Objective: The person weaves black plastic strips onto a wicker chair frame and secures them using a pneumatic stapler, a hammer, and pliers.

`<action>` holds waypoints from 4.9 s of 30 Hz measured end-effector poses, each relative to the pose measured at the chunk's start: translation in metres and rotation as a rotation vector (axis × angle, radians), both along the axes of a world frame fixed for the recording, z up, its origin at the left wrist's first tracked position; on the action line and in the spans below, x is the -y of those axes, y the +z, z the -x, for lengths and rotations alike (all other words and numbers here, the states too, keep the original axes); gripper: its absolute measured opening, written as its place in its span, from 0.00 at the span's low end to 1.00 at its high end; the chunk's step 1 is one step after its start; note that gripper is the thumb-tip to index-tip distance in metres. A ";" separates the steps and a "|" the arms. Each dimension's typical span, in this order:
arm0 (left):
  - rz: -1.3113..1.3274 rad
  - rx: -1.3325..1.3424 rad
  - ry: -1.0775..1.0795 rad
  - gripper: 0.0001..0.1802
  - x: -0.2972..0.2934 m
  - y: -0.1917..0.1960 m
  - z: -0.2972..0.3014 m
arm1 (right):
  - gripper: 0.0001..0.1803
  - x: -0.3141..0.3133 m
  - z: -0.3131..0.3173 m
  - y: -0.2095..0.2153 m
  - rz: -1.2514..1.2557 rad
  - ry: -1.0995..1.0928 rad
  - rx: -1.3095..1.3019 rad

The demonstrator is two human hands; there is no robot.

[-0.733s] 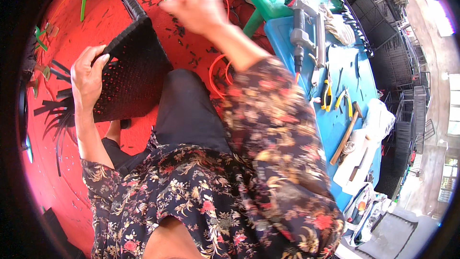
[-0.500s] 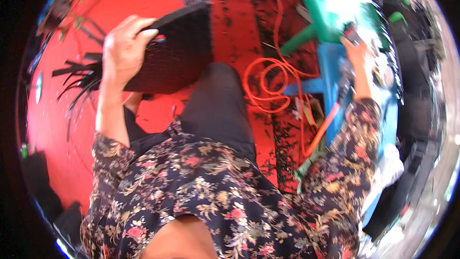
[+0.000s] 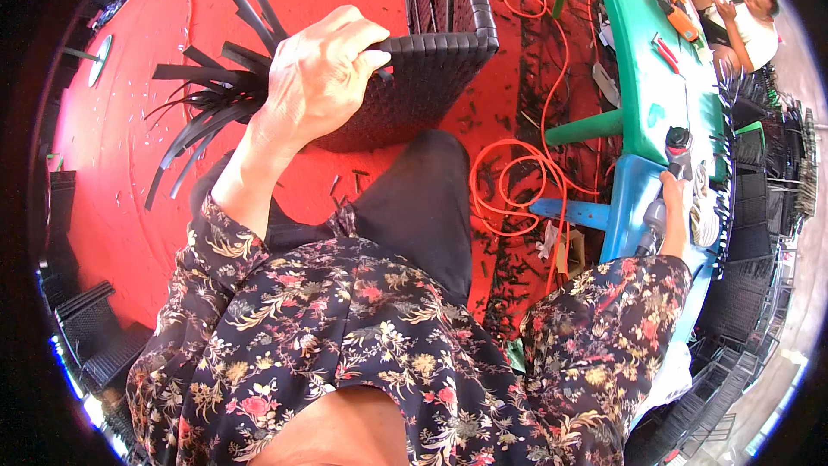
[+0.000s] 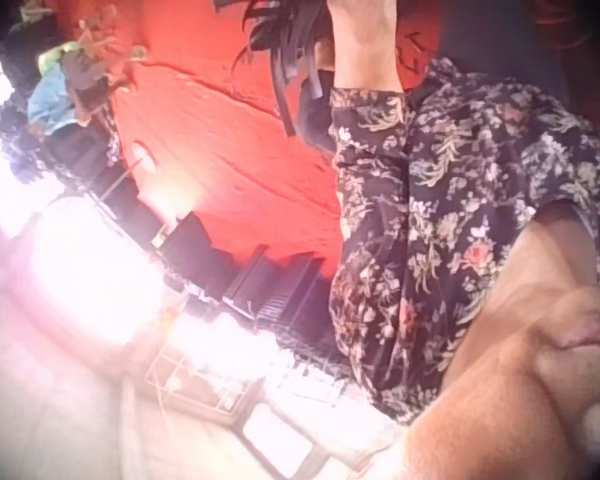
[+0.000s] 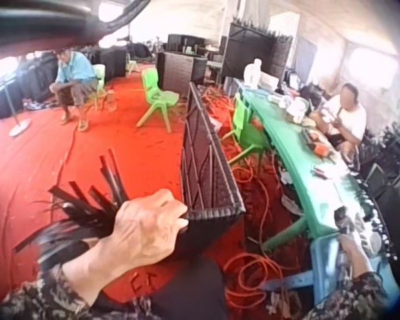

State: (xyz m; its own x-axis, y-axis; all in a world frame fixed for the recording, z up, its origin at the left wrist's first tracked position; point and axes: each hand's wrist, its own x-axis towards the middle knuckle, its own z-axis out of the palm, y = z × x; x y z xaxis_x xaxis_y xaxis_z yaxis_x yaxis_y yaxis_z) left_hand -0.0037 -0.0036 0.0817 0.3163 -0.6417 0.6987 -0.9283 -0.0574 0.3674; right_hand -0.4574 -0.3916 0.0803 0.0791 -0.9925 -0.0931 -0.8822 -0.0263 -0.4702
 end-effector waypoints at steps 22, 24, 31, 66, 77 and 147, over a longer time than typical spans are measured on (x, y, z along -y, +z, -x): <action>0.194 -0.003 -0.173 0.14 0.046 -0.040 -0.007 | 0.23 -0.303 -0.236 0.131 -0.572 0.708 0.587; 0.189 0.000 -0.148 0.14 0.049 -0.038 -0.002 | 0.25 -0.304 -0.237 0.130 -0.582 0.679 0.568; 0.265 -0.053 -0.159 0.13 0.056 -0.036 0.011 | 0.25 -0.300 -0.229 0.126 -0.560 0.679 0.551; 0.040 -0.215 -0.265 0.06 0.059 -0.022 0.017 | 0.16 -0.288 -0.220 0.117 -0.615 0.699 0.505; -0.025 -0.137 -0.278 0.10 0.065 -0.029 -0.010 | 0.09 -0.268 -0.195 0.112 -0.480 0.584 0.823; -0.380 -0.629 -0.493 0.24 0.011 -0.021 -0.093 | 0.36 -0.224 0.053 -0.022 0.182 -0.302 -0.450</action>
